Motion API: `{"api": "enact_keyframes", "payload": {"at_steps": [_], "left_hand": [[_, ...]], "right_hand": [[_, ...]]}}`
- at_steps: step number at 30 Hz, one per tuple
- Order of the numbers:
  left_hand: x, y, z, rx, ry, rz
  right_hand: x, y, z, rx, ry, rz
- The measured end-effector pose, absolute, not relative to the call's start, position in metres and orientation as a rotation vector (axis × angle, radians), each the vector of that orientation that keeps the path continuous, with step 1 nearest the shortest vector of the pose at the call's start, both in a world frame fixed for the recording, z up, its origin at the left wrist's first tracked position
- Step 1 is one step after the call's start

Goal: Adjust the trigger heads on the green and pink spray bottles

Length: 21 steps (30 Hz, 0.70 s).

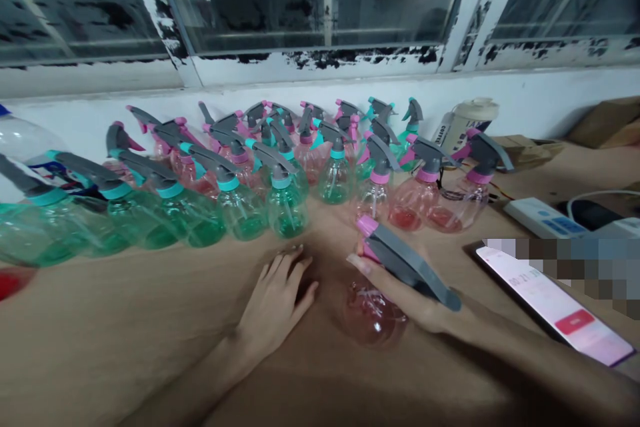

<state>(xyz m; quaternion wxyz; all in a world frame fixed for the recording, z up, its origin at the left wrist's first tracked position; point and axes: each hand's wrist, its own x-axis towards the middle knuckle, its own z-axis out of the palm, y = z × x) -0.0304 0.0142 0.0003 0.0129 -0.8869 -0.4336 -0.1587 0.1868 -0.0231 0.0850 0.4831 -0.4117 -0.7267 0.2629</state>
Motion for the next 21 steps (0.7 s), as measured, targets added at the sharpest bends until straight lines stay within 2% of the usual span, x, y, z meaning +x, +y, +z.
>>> {"api": "enact_keyframes", "payload": {"at_steps": [21], "left_hand": [[-0.031,0.016,-0.003,-2.721,-1.264,-0.549]], "right_hand": [[0.189,-0.023,0.077,-1.041,-1.765,0.725]]}}
